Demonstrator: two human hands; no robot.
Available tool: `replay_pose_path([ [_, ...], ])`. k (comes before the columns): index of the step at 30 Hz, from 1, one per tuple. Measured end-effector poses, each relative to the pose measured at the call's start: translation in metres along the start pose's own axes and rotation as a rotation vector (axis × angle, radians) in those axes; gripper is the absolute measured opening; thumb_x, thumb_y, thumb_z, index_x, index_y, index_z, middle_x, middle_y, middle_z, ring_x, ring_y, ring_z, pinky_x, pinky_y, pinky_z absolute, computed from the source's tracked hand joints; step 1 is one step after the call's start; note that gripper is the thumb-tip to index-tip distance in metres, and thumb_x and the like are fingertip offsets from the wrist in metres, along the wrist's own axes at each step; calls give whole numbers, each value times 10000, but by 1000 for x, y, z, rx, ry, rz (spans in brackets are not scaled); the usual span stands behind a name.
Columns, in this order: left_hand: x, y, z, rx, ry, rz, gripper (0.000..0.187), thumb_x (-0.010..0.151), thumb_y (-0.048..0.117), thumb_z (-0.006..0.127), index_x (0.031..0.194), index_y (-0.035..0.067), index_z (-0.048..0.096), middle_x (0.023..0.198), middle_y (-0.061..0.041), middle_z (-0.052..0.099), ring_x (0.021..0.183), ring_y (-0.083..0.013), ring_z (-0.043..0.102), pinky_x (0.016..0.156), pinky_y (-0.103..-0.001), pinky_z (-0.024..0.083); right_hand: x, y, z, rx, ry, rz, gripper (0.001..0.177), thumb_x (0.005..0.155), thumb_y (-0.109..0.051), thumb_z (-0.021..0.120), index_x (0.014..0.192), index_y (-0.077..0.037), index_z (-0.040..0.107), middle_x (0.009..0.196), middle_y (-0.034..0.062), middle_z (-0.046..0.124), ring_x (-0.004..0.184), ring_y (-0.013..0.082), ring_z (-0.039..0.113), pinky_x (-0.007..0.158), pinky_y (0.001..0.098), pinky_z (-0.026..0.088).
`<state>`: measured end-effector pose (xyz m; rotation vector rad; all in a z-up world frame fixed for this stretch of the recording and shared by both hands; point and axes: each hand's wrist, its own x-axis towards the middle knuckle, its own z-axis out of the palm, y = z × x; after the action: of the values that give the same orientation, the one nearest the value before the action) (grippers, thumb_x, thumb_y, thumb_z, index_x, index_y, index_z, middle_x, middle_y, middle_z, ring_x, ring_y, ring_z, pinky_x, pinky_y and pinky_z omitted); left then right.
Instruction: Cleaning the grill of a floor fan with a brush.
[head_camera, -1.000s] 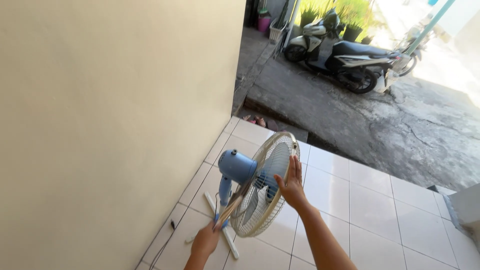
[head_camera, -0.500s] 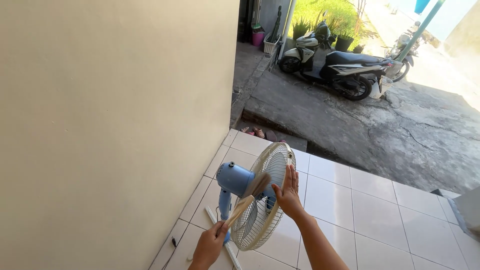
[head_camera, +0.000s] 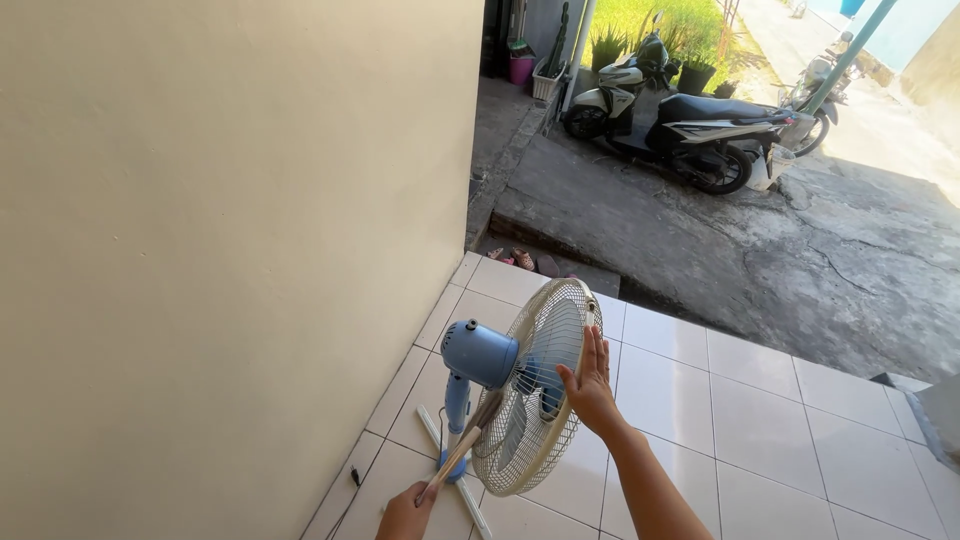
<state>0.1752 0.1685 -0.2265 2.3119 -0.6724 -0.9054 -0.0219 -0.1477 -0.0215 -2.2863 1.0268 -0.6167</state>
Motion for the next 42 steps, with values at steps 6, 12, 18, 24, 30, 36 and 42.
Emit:
replay_pose_path([
  [6, -71, 115, -56, -447, 30, 293, 448, 988, 426, 616, 1203, 49, 726, 633, -26, 481, 588, -109, 391, 526, -300, 352, -1, -6, 2, 25, -5, 16, 896, 956, -541, 480, 1604, -281, -81, 1708, 26, -100, 1563, 297, -147, 1256, 525, 43],
  [12, -87, 138, -79, -216, -1, 229, 477, 984, 478, 576, 1267, 116, 702, 692, -91, 631, 613, -183, 543, 597, -323, 448, -1, 0, 5, 41, 33, -15, 794, 1009, -449, 417, 1609, -278, -75, 1711, 31, -109, 1564, 291, -156, 1259, 509, 22],
  [18, -9, 14, -14, 68, 11, 51, 432, 996, 479, 561, 1168, 120, 727, 949, -159, 749, 907, -329, 709, 821, -386, 549, -5, 3, 6, 44, 46, -34, 759, 1022, -469, 365, 1615, -264, -61, 1712, 33, -105, 1565, 282, -162, 1259, 510, 4],
  [24, -21, 20, -31, 60, 25, 49, 425, 993, 487, 566, 1175, 141, 731, 891, -148, 739, 851, -315, 696, 788, -374, 540, -6, -8, 3, 57, 27, 9, 771, 1006, -479, 375, 1609, -270, -56, 1715, 21, -85, 1566, 265, -153, 1256, 497, 23],
  [30, -111, 167, -113, -215, -47, 172, 462, 1005, 485, 554, 1234, 127, 735, 666, -94, 588, 577, -167, 457, 554, -356, 406, 2, -3, 6, 38, 41, -19, 757, 1022, -462, 375, 1615, -257, -48, 1715, 44, -85, 1563, 292, -170, 1257, 514, -2],
  [36, -114, 177, -116, 50, -39, 116, 466, 1008, 521, 495, 1278, 193, 687, 724, -98, 702, 629, -222, 659, 623, -356, 515, 0, 5, 5, 44, 81, -54, 743, 1018, -466, 361, 1620, -245, -13, 1718, 45, -49, 1571, 298, -135, 1258, 514, 5],
  [42, -51, 70, -48, 198, 81, 92, 384, 988, 472, 536, 1148, 168, 710, 938, -126, 740, 893, -354, 700, 788, -465, 559, -11, -13, 3, 57, 113, -62, 734, 1018, -477, 355, 1620, -233, 13, 1718, 49, -18, 1576, 296, -101, 1258, 503, 34],
])
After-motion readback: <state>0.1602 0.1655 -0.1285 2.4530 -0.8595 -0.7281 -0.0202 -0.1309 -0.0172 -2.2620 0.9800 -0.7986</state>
